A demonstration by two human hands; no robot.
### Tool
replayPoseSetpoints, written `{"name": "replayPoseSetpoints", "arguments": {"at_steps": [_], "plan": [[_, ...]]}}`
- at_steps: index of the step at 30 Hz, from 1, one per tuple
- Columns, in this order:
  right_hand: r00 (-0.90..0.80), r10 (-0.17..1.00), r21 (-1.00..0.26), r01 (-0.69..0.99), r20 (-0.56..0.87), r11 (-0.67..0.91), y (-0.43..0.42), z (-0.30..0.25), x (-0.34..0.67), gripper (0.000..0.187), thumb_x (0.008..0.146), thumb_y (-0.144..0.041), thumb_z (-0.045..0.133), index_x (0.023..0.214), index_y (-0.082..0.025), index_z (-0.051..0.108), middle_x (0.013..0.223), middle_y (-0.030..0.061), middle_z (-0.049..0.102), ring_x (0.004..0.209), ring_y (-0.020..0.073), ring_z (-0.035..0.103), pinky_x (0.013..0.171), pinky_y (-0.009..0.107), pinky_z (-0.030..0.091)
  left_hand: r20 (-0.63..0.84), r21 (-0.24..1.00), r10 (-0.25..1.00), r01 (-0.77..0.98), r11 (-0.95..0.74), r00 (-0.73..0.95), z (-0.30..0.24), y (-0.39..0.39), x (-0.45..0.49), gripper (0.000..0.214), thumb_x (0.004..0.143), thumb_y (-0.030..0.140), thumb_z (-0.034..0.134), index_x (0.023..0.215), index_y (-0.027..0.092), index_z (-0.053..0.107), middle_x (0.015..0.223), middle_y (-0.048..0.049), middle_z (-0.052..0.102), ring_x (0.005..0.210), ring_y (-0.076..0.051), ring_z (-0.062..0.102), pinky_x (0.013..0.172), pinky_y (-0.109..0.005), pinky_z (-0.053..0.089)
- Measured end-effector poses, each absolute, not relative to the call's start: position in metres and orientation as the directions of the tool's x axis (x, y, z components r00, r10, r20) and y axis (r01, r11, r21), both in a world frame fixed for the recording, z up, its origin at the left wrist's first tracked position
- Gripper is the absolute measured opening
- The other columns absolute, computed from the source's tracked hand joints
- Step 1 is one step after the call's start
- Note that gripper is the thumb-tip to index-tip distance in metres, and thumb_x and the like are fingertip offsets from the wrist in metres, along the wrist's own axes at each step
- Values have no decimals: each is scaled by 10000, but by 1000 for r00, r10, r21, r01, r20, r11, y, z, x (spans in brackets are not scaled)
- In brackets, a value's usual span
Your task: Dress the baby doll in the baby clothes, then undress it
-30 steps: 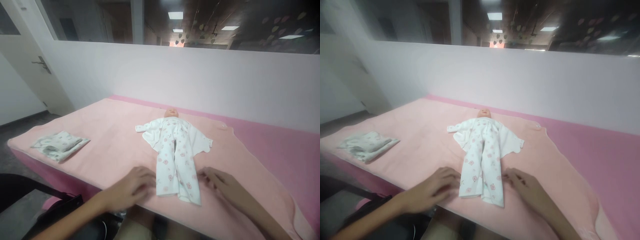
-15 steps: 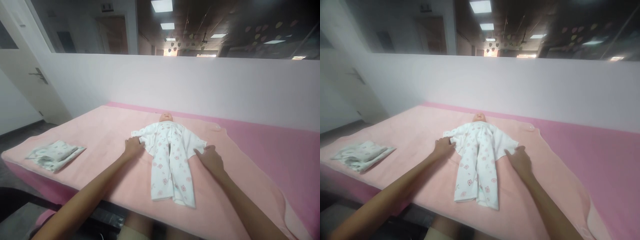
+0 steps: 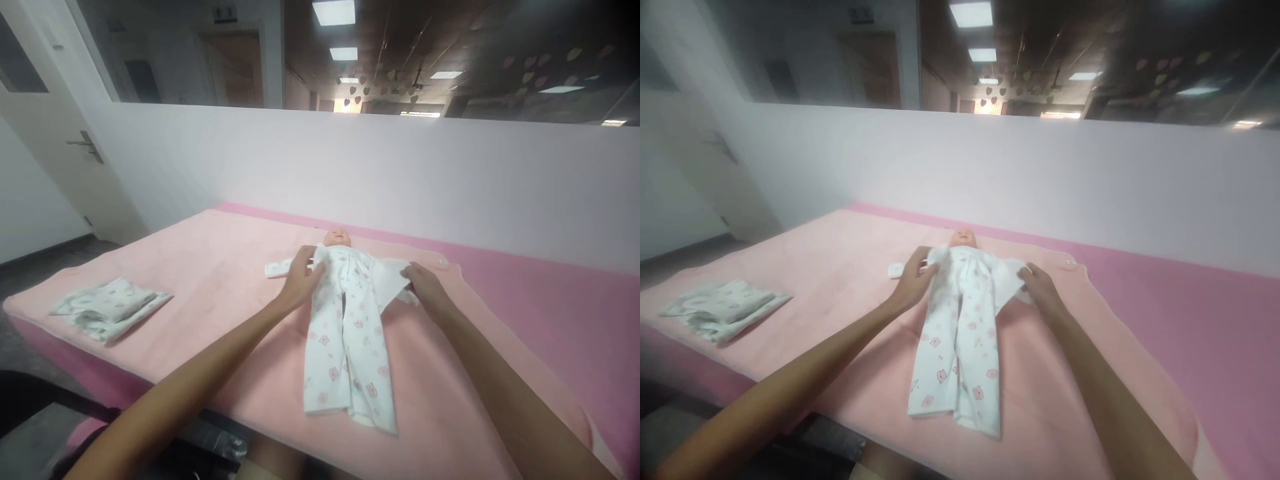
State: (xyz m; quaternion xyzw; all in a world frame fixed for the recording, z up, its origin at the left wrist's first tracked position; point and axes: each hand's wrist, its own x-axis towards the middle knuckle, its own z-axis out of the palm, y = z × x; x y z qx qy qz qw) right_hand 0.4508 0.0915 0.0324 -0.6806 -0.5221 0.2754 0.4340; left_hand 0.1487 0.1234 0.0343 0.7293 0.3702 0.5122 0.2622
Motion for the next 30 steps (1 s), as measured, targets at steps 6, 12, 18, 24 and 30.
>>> {"name": "replayPoseSetpoints", "arguments": {"at_steps": [6, 12, 18, 24, 30], "plan": [[-335, 876, -558, 677, 347, 480, 70, 47, 372, 70, 876, -262, 559, 873, -236, 495, 738, -32, 533, 676, 164, 486, 652, 292, 391, 509, 374, 541, 393, -840, 670, 26, 108, 167, 80, 938, 242, 596, 1006, 208, 620, 1137, -107, 633, 1069, -272, 590, 973, -436, 490], [-262, 830, -519, 678, 492, 521, 36, 12, 390, 274, 938, -355, 643, 1176, -249, 559, 1103, 82, 623, 1029, 271, 586, 897, 409, 488, 544, 461, 651, 459, -759, 530, 5, 86, 114, 272, 984, 304, 595, 1250, 255, 570, 1353, -112, 566, 1282, -293, 532, 1065, -452, 470], [-86, 927, -639, 701, 365, 316, 25, -18, 422, 256, 979, -430, 591, 1157, -249, 558, 1130, 81, 636, 1020, 266, 594, 921, 426, 492, 380, 541, 811, 603, -586, 446, -11, 87, 97, 299, 894, 319, 623, 1173, 240, 549, 1032, -52, 653, 919, -257, 604, 816, -407, 491], [52, 968, -540, 837, 246, 92, 42, -55, 413, 211, 942, -415, 555, 835, -247, 486, 813, 18, 592, 730, 221, 545, 651, 335, 433, 333, 558, 885, 689, -463, 325, -22, 88, 106, 144, 829, 235, 590, 955, 224, 521, 843, -20, 666, 788, -239, 579, 773, -395, 424], [-46, 964, -440, 883, 264, 162, 39, -59, 407, 336, 902, -261, 487, 694, -257, 224, 631, -2, 474, 614, 189, 447, 575, 298, 311, 341, 455, 856, 729, -512, 389, -22, 88, 106, 258, 857, 254, 569, 644, 210, 431, 619, 9, 584, 641, -183, 493, 759, -400, 385]]}}
